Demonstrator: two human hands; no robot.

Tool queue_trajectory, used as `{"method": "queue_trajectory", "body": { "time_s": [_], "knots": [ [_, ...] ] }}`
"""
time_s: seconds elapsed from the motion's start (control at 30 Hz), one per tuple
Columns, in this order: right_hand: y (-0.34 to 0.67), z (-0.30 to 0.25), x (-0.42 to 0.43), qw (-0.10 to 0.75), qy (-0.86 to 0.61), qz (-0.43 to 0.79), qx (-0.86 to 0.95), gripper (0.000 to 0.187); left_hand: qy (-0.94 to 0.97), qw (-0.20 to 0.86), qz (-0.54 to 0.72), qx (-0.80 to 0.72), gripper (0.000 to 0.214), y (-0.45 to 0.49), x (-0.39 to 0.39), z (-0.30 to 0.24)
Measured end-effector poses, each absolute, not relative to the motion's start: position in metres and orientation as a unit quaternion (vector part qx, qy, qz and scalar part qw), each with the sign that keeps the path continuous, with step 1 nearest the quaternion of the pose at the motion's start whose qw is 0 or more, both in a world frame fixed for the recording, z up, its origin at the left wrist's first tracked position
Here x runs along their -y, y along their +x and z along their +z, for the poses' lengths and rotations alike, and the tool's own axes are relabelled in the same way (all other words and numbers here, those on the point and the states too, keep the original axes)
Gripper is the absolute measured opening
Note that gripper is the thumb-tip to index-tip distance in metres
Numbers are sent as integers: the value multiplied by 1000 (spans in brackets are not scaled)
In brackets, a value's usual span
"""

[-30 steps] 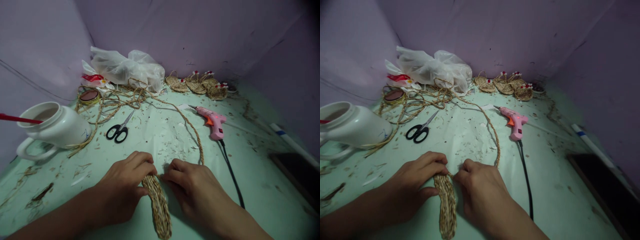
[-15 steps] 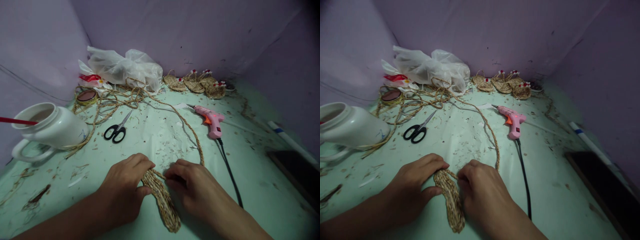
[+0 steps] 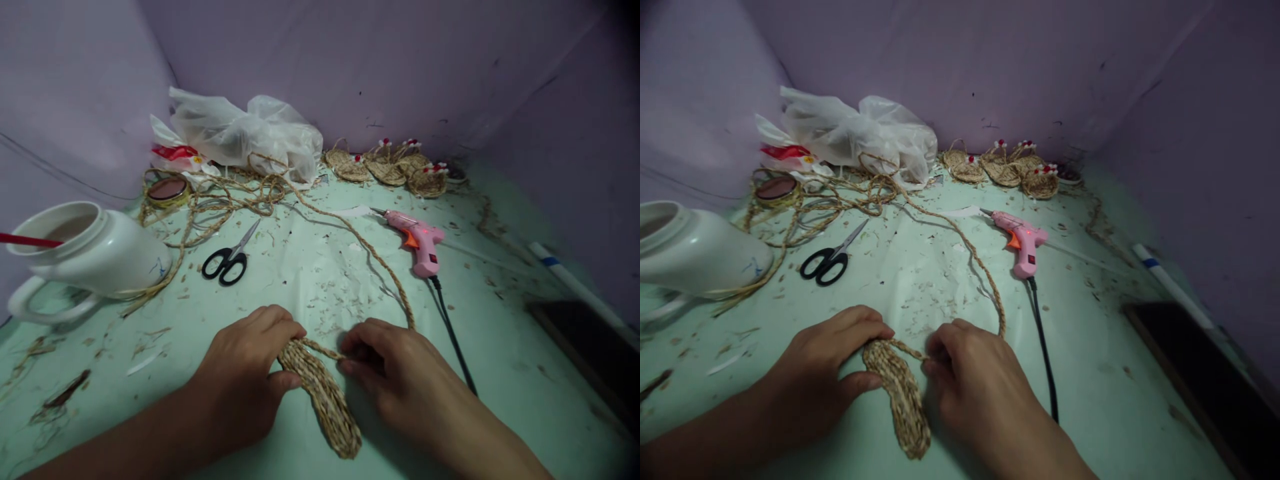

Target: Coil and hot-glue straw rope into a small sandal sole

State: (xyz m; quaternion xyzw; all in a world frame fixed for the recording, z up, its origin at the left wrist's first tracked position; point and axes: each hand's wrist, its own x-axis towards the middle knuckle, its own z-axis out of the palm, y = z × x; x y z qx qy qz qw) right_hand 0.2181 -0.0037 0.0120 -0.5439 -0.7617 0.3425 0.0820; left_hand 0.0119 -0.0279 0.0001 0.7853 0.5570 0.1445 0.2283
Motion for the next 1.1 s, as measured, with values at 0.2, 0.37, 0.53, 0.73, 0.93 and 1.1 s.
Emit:
{"method": "queue_trajectory", "body": {
  "time_s": [0.2,0.37,0.53,0.73,0.93,1.1],
  "knots": [
    [215,12,5,72,-510,290,807,16,761,257,128,-582,34,16,28,4],
    [213,12,9,94,-488,236,835,15,745,245,139,-605,37,18,30,6],
    [215,10,12,93,-417,173,887,15,744,251,126,-606,35,18,28,8],
    [218,5,18,173,-397,166,886,17,746,255,117,-604,34,18,28,8],
    [223,10,19,136,-418,281,853,17,746,265,111,-600,31,19,26,10],
    [225,6,17,136,-462,329,813,23,738,275,92,-609,27,22,22,15]
  ]
}}
